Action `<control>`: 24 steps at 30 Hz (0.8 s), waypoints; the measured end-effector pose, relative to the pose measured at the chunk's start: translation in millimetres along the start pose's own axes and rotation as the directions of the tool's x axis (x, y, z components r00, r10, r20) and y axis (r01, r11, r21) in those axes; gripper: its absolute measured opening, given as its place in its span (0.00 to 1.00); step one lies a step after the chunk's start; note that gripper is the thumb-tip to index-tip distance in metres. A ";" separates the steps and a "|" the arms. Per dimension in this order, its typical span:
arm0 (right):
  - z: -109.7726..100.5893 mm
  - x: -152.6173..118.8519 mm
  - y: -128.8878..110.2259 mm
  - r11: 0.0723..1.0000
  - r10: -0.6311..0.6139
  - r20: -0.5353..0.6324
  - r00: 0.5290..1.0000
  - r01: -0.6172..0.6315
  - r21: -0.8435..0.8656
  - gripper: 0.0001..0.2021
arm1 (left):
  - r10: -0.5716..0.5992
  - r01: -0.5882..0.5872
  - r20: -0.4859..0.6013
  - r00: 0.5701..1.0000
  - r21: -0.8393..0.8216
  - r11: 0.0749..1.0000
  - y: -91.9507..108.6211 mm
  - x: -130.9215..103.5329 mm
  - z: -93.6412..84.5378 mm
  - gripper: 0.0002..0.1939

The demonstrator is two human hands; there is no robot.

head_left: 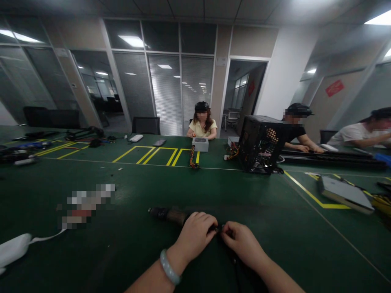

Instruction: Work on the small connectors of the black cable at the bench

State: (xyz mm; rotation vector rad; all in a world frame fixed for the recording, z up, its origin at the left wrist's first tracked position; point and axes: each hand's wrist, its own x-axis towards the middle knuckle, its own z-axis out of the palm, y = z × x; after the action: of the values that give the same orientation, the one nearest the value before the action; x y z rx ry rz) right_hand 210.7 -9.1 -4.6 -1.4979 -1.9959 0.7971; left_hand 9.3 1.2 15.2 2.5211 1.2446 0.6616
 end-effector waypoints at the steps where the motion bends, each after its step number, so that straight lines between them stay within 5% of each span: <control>1: -0.5 0.0 -0.5 1.000 0.004 0.005 1.000 -0.004 0.000 0.05 | -0.006 0.006 -0.004 1.000 0.002 1.000 -0.3 0.3 0.8 0.07; 10: -2.8 -4.2 -10.0 0.987 0.020 -0.033 0.999 -0.025 -0.157 0.06 | -0.012 0.012 -0.002 1.000 0.027 1.000 1.1 0.4 0.3 0.08; 24: -2.3 -4.9 -15.1 0.989 0.013 -0.069 0.998 -0.023 -0.145 0.07 | -0.002 0.002 0.008 1.000 0.014 1.000 4.4 0.1 -5.1 0.04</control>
State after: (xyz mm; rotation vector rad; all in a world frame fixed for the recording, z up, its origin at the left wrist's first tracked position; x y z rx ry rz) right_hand 203.6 -16.8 7.5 -1.6050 -2.0298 0.6107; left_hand 9.8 -1.2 21.4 2.5310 1.2540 0.6443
